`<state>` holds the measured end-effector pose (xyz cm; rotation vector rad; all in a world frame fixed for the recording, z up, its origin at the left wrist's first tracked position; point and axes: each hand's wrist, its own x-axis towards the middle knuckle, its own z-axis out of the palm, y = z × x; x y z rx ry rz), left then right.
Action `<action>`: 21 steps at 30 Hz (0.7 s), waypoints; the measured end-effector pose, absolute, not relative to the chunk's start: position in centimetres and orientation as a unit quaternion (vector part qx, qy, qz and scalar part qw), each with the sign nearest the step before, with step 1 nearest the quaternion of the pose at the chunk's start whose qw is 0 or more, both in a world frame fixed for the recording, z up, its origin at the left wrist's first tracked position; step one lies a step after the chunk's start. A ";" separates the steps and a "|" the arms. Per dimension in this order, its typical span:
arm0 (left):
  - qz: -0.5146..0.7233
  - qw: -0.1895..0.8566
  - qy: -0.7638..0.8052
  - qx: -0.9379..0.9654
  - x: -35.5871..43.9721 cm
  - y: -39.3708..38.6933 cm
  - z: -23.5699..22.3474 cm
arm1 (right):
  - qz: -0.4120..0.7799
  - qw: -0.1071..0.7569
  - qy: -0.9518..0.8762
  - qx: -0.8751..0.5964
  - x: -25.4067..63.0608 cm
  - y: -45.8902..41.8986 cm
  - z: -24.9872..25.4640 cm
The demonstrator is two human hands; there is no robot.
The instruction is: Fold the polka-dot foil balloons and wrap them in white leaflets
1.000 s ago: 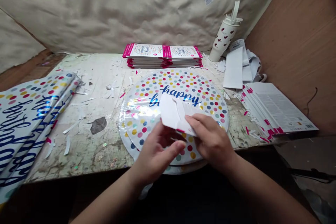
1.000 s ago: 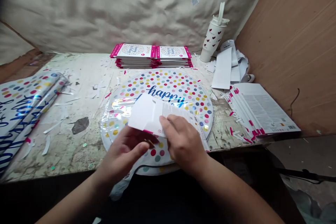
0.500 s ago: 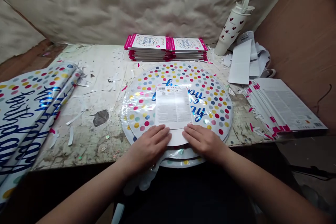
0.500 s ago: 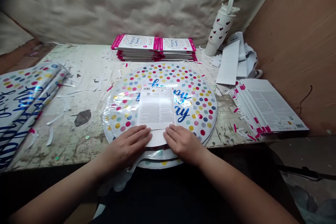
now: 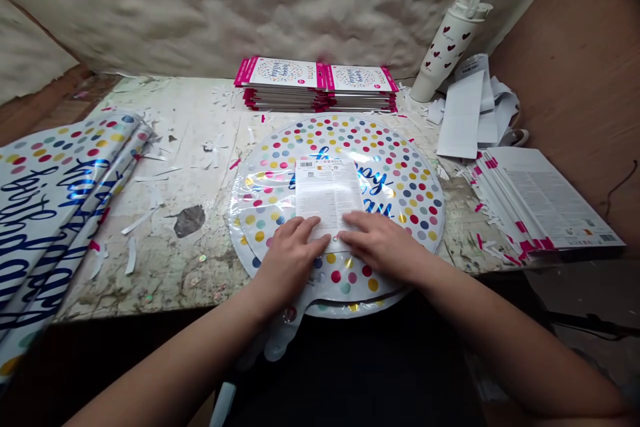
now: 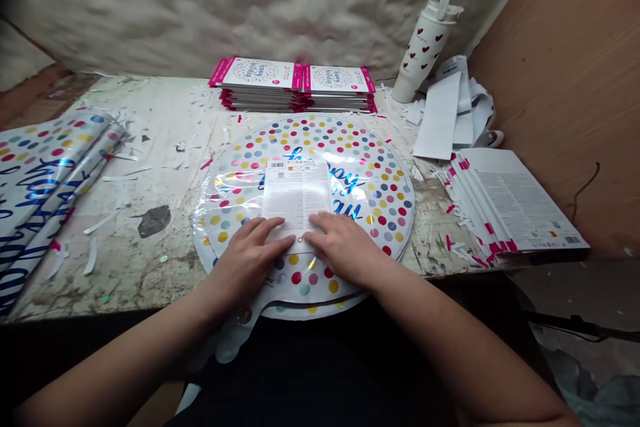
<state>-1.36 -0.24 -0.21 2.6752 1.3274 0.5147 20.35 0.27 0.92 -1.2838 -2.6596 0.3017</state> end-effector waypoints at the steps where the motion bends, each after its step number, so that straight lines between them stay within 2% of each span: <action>1: 0.174 0.043 0.451 0.874 -2.0 -0.5 -0.1 | 0.093 0.049 -0.910 -0.401 20.2 0.1 1.1; 3: 0.197 0.061 0.505 0.838 -2.9 -1.3 0.6 | 0.063 -0.039 -0.919 -0.388 19.7 -0.4 1.4; 4: 0.207 0.111 0.533 0.813 -3.1 -1.8 1.1 | 0.038 -0.077 -0.915 -0.395 19.4 -0.6 1.5; 5: 0.207 0.198 0.552 0.783 -3.0 -2.3 1.6 | 0.011 -0.102 -0.910 -0.402 19.1 -0.8 1.8; 7: 0.171 0.457 0.548 0.680 -2.4 -3.1 2.6 | -0.041 -0.100 -0.908 -0.404 18.6 -1.1 2.3; 9: 0.163 0.692 0.505 0.490 -1.3 -3.5 3.0 | -0.081 -0.045 -0.915 -0.393 18.6 -1.3 2.8; 10: 0.193 0.761 0.483 0.387 -0.8 -3.5 3.0 | -0.096 -0.009 -0.918 -0.384 18.6 -1.4 3.1; 12: 0.298 0.805 0.460 0.228 0.1 -3.1 2.9 | -0.123 0.068 -0.921 -0.365 18.8 -1.7 3.5; 15: 0.390 0.785 0.461 0.139 0.7 -2.4 2.5 | -0.150 0.157 -0.910 -0.353 19.0 -2.4 3.6; 21: 0.426 0.798 0.427 0.011 1.6 -2.4 2.3 | -0.137 0.203 -0.898 -0.366 19.1 -3.3 2.7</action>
